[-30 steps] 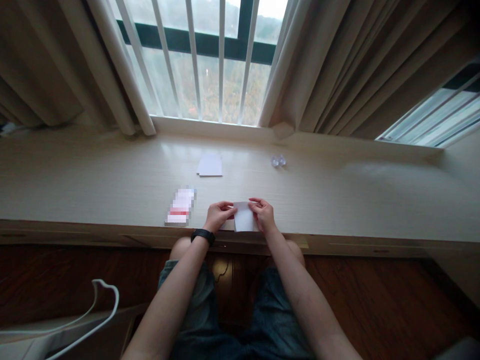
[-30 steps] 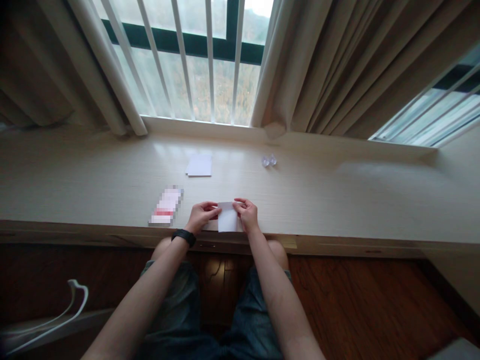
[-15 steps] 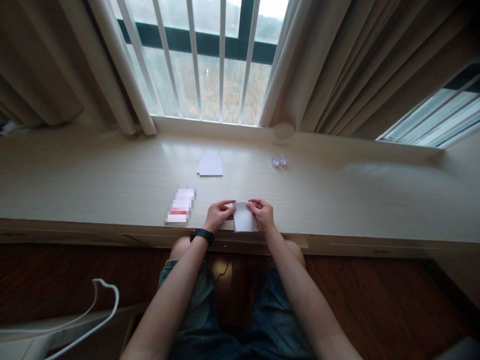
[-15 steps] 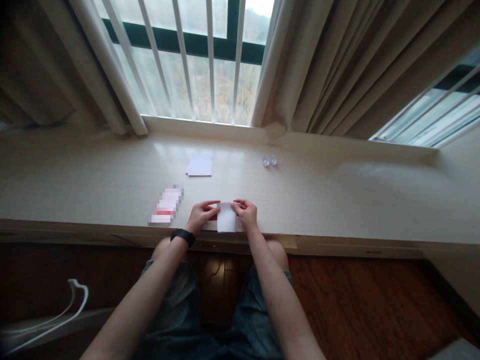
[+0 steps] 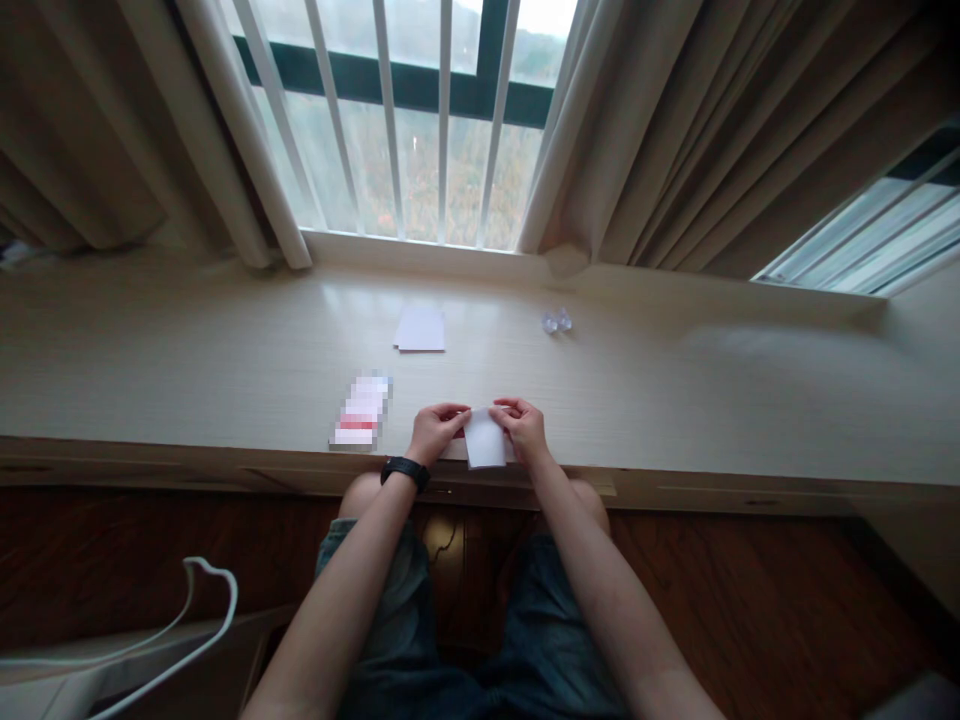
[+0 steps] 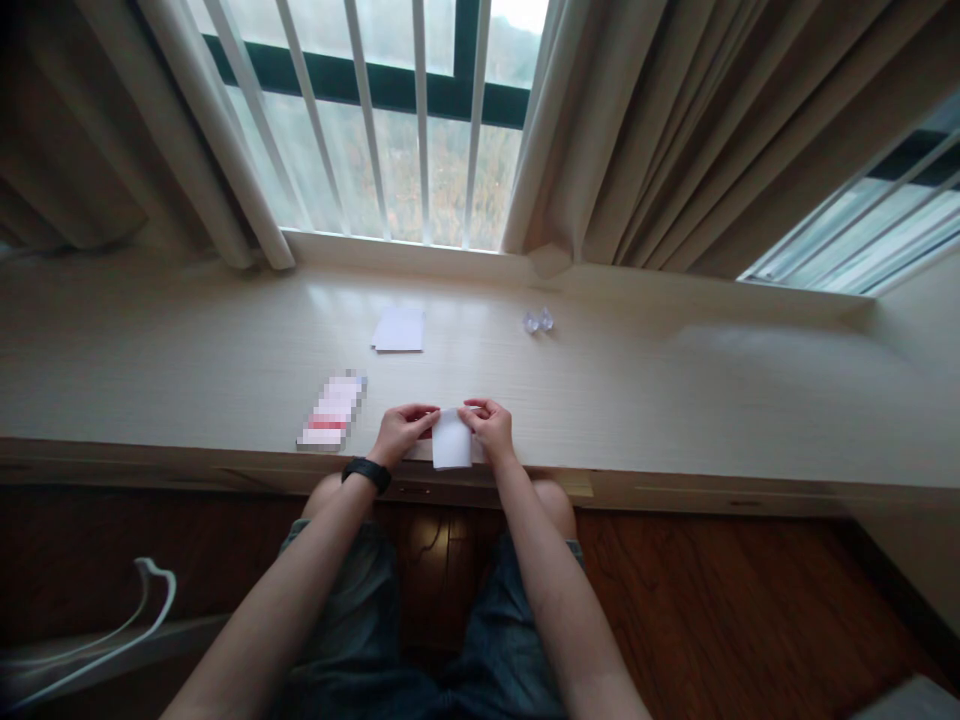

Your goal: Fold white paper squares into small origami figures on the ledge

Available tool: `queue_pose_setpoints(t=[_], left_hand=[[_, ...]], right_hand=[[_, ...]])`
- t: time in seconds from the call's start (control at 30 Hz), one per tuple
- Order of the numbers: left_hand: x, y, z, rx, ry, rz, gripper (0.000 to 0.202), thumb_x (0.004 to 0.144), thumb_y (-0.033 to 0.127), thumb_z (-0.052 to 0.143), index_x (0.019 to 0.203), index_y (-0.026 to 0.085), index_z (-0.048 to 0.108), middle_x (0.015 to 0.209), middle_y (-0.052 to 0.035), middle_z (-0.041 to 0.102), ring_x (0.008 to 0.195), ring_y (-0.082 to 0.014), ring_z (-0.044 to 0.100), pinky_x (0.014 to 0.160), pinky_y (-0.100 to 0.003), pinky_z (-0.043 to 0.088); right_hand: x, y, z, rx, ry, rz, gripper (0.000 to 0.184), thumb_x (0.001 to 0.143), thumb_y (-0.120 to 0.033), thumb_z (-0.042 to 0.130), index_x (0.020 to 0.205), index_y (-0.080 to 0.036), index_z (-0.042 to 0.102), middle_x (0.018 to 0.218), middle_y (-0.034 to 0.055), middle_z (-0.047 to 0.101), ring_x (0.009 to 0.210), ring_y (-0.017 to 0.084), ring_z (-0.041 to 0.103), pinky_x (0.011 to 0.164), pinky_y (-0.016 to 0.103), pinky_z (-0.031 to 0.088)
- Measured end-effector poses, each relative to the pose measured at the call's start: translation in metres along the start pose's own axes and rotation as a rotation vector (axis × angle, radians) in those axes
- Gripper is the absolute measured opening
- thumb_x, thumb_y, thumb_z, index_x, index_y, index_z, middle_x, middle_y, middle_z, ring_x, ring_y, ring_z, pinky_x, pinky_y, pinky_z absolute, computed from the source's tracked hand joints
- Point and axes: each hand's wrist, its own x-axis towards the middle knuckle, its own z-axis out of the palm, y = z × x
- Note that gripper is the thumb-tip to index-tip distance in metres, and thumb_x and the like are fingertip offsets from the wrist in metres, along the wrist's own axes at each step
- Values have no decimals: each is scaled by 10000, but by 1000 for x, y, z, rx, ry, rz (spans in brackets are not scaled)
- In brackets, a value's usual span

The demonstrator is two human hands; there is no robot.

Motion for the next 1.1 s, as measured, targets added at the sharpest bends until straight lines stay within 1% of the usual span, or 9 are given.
queue_pose_setpoints(t=[0.1,0.27,0.47,0.63,0.77,0.87,1.0,1.07,1.1], left_hand=[[2,-2,0,-33,34,-8,459,596,457,819,872,99,740,769,-78,720,698,-167,660,656,-296,583],[4,-5,-1,-51,55,-24,494,565,470,832,877,98,741,780,-87,728,716,-185,673,687,-327,586],[5,-7,0,-71,96,-20,483,578,460,827,890,103,739,785,-86,727,717,-183,675,693,-332,590],[6,-7,0,-124,90,-42,490,560,449,840,888,100,736,805,-96,731,736,-191,681,717,-345,590],[7,-8,-1,-152,89,-47,483,561,438,843,887,99,734,825,-101,733,750,-193,683,730,-345,590],[8,-10,-2,-156,88,-47,482,564,438,841,888,98,732,819,-99,731,740,-189,683,725,-346,592],[9,-13,-2,-131,97,-18,473,592,446,823,899,99,729,792,-90,725,715,-181,679,709,-346,595],[10,-15,-1,-100,115,0,455,614,448,807,900,103,730,775,-85,721,699,-181,676,691,-345,595],[11,-17,0,-77,127,8,441,628,446,796,905,109,731,772,-82,720,695,-182,675,681,-342,594]], right_hand=[[0,-3,0,-17,-21,8,475,594,-445,780,940,-141,664,638,4,656,525,120,539,479,224,400],[3,-7,-1,-53,-68,35,532,585,-428,785,1004,-122,664,565,-25,606,482,102,492,464,213,376],[5,-10,-4,-142,-158,126,651,598,-425,785,1157,-141,608,629,-4,651,513,128,549,483,226,423],[7,-9,-10,-128,-201,143,663,614,-423,788,1181,-135,604,709,29,682,567,142,589,515,236,451],[6,-10,-14,-117,-226,164,667,611,-402,798,1183,-118,606,706,30,678,589,142,598,541,239,464],[5,-14,-15,-140,-243,179,716,617,-393,793,1243,-125,571,715,28,682,586,144,601,530,236,463],[3,-17,-15,-307,-307,131,758,646,-376,772,1322,-150,513,659,2,671,548,148,593,499,233,457],[1,-15,-14,-421,-258,54,694,684,-374,740,1304,-145,528,696,26,692,592,172,623,541,266,497],[-2,-13,-13,-493,-199,-8,648,710,-366,718,1293,-147,538,772,54,714,647,188,647,591,293,524]])
